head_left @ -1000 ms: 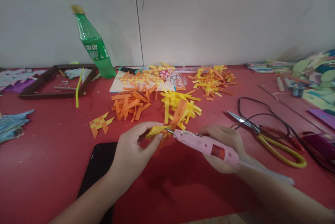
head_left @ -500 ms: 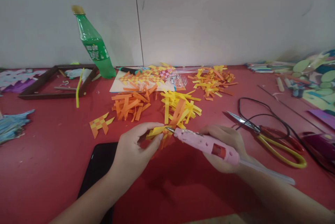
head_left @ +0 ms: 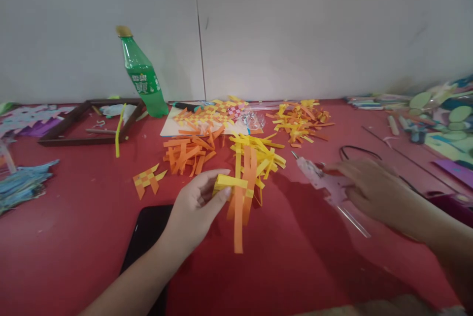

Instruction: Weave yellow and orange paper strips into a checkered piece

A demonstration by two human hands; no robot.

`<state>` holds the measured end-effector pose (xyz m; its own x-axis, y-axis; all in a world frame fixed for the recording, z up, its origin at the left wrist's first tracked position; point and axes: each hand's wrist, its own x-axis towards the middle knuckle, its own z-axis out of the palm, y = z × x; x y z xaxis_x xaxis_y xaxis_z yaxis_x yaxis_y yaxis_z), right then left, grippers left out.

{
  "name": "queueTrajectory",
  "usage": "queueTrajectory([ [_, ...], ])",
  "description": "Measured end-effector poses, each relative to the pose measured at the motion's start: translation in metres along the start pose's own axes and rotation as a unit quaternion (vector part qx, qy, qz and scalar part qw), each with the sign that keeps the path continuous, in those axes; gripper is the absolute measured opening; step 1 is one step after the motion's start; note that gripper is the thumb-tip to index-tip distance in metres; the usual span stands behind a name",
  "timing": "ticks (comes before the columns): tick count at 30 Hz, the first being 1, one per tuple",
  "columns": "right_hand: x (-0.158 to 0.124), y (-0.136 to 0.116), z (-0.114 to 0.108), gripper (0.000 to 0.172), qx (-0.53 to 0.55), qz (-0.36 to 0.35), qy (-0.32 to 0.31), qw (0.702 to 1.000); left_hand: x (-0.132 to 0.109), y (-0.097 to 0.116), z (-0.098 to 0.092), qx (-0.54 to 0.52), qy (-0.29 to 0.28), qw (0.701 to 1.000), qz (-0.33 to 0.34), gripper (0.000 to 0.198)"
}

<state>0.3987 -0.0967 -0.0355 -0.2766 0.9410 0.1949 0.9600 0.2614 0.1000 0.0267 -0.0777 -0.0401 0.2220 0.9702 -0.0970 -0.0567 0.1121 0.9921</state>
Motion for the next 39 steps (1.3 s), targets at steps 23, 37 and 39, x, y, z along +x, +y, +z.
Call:
queueTrajectory([
  [23, 0.042, -0.182, 0.001, 0.035, 0.709, 0.090, 0.041, 0.698, -0.005, 0.007, 0.005, 0.019, -0.066, 0.998, 0.000, 0.037],
  [37, 0.032, -0.187, -0.004, 0.030, 0.675, 0.077, 0.078, 0.730, -0.008, 0.009, 0.008, -0.007, -0.069, 0.997, -0.040, 0.040],
  [39, 0.032, -0.188, -0.004, 0.029, 0.668, 0.073, 0.093, 0.735, -0.009, 0.008, 0.008, -0.013, -0.067, 0.997, -0.045, 0.040],
])
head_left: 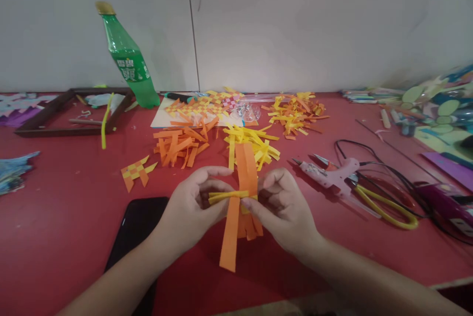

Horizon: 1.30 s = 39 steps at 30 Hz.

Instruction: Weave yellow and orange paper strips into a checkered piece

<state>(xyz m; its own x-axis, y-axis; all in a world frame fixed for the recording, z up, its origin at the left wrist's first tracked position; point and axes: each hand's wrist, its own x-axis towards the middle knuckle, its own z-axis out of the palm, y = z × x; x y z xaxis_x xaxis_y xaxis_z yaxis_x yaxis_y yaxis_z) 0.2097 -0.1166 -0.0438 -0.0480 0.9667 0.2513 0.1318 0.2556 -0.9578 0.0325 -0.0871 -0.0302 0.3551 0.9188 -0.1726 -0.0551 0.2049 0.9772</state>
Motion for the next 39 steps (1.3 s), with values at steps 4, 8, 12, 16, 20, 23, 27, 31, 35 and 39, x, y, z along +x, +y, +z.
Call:
queueTrajectory([
  [4, -0.0005, 0.0008, 0.0003, 0.029, -0.001, 0.002, 0.003, 1.000, 0.0002, 0.0000, -0.0002, 0.013, 0.012, 1.000, -0.010, 0.043],
  [8, -0.0012, 0.0017, 0.0000, 0.029, 0.005, 0.014, 0.000, 1.000, 0.0009, 0.0020, -0.0004, 0.019, 0.021, 0.999, -0.014, 0.046],
  [12, -0.0015, 0.0012, -0.0005, 0.029, -0.016, 0.003, -0.002, 1.000, 0.0010, 0.0045, -0.0002, 0.022, 0.013, 0.999, -0.028, 0.045],
  [16, -0.0025, 0.0025, -0.0006, 0.028, -0.006, 0.002, 0.001, 1.000, 0.0010, 0.0043, -0.0004, 0.012, 0.011, 0.999, -0.033, 0.043],
  [20, -0.0037, 0.0018, 0.0002, 0.025, 0.010, 0.004, -0.004, 1.000, 0.0016, 0.0024, -0.0008, 0.011, 0.014, 1.000, -0.019, 0.042],
  [23, -0.0042, 0.0005, 0.0010, 0.021, 0.031, 0.011, -0.004, 0.999, 0.0015, 0.0019, -0.0009, 0.002, 0.012, 1.000, -0.012, 0.039],
  [27, -0.0044, 0.0009, 0.0011, 0.021, 0.024, 0.006, -0.002, 1.000, 0.0001, 0.0030, -0.0014, -0.001, -0.008, 1.000, -0.013, 0.033],
  [31, -0.0054, 0.0023, 0.0009, 0.020, 0.013, -0.012, -0.012, 1.000, -0.0006, 0.0051, -0.0024, -0.013, -0.015, 1.000, -0.016, 0.032],
  [35, -0.0072, 0.0026, 0.0018, 0.020, 0.044, 0.011, -0.030, 0.999, 0.0005, 0.0079, -0.0035, -0.011, -0.003, 1.000, -0.023, 0.033],
  [39, -0.0063, 0.0011, 0.0021, 0.020, 0.079, 0.035, -0.028, 0.996, 0.0013, 0.0085, -0.0047, 0.002, -0.007, 1.000, -0.026, 0.032],
])
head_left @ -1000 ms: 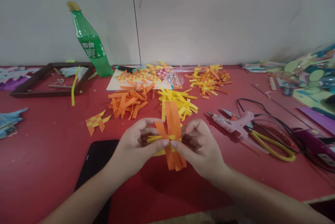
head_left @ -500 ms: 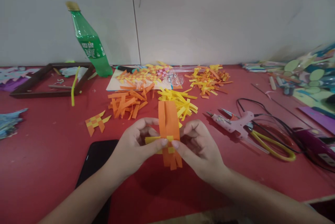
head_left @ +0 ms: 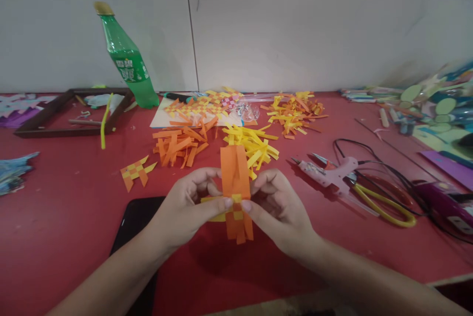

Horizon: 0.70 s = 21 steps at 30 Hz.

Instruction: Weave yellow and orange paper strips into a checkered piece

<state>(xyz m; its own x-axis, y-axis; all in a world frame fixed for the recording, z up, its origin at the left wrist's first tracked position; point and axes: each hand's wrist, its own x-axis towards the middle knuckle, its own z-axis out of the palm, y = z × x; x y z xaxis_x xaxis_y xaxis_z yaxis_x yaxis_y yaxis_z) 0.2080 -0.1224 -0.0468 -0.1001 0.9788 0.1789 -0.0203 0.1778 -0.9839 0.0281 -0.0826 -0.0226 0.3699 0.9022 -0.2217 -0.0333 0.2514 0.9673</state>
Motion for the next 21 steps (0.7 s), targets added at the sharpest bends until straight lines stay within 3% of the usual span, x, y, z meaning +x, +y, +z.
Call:
queueTrajectory([
  [6, 0.005, 0.000, -0.001, 0.019, 0.009, -0.010, 0.018, 1.000, 0.001, -0.005, 0.000, -0.003, -0.005, 1.000, -0.004, 0.037],
  [11, 0.007, 0.001, -0.002, 0.018, -0.022, 0.005, 0.046, 0.999, 0.002, -0.005, 0.002, -0.044, -0.077, 0.996, -0.016, 0.040],
  [15, 0.006, -0.001, -0.002, 0.018, -0.027, -0.002, 0.040, 0.999, 0.003, -0.005, 0.002, -0.043, -0.050, 0.998, -0.017, 0.037],
  [18, 0.006, 0.000, -0.007, 0.014, -0.055, -0.032, 0.018, 0.998, 0.004, -0.007, -0.001, -0.052, -0.024, 0.998, -0.033, 0.040],
  [21, 0.009, 0.001, -0.015, 0.029, -0.121, -0.116, 0.018, 0.986, 0.004, -0.008, -0.003, -0.095, -0.033, 0.993, -0.066, 0.052],
])
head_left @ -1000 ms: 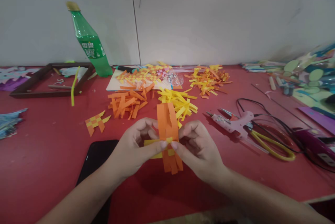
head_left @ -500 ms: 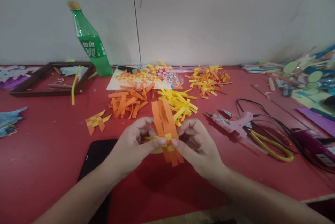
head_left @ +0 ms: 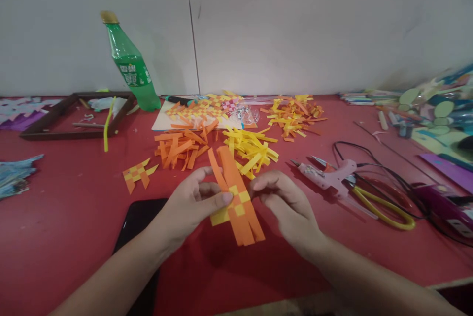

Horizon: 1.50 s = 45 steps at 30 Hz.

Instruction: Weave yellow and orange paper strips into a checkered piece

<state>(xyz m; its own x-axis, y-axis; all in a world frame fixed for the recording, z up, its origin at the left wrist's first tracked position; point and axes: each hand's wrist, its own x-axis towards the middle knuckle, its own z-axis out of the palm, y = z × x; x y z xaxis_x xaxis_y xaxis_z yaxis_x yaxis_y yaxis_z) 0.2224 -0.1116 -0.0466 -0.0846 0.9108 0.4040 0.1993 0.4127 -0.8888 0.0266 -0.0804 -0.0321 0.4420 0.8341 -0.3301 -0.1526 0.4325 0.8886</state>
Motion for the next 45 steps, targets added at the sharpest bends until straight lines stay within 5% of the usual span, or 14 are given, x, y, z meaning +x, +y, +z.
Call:
queueTrajectory([
  [5, 0.008, -0.001, -0.012, 0.032, -0.192, -0.192, -0.043, 0.961, -0.003, 0.002, 0.001, -0.026, -0.022, 0.996, -0.080, 0.075],
  [8, 0.010, -0.005, -0.012, 0.025, -0.169, -0.218, -0.082, 0.958, -0.004, 0.001, 0.002, 0.001, -0.041, 0.995, -0.087, 0.071],
  [11, 0.008, -0.004, -0.009, 0.010, -0.066, -0.114, -0.077, 0.988, -0.003, -0.004, 0.001, 0.020, -0.001, 0.999, -0.038, 0.049],
  [13, 0.006, 0.000, -0.006, 0.007, 0.011, 0.016, -0.049, 0.999, -0.002, -0.006, 0.000, 0.006, -0.004, 1.000, -0.003, 0.055],
  [17, 0.006, 0.004, -0.002, 0.023, 0.129, 0.215, -0.035, 0.967, -0.003, -0.005, 0.000, 0.027, -0.035, 0.998, 0.055, 0.051],
  [22, 0.005, -0.002, 0.001, 0.033, 0.162, 0.319, -0.105, 0.928, -0.002, -0.001, 0.004, 0.071, 0.013, 0.997, 0.036, 0.027],
  [25, 0.003, -0.003, 0.000, 0.038, 0.179, 0.361, -0.072, 0.912, 0.000, -0.001, 0.004, 0.009, 0.011, 1.000, 0.023, 0.022],
  [29, 0.004, 0.000, -0.004, 0.016, 0.188, 0.261, -0.040, 0.946, 0.001, 0.002, 0.004, -0.054, 0.036, 0.998, -0.004, 0.032],
  [36, 0.006, -0.007, -0.005, 0.020, 0.161, 0.110, -0.134, 0.972, 0.000, 0.008, 0.006, -0.113, 0.053, 0.992, -0.022, 0.044],
  [45, 0.004, -0.001, -0.007, 0.033, 0.024, 0.003, -0.138, 0.990, 0.001, 0.003, 0.001, -0.082, 0.032, 0.996, -0.002, 0.047],
])
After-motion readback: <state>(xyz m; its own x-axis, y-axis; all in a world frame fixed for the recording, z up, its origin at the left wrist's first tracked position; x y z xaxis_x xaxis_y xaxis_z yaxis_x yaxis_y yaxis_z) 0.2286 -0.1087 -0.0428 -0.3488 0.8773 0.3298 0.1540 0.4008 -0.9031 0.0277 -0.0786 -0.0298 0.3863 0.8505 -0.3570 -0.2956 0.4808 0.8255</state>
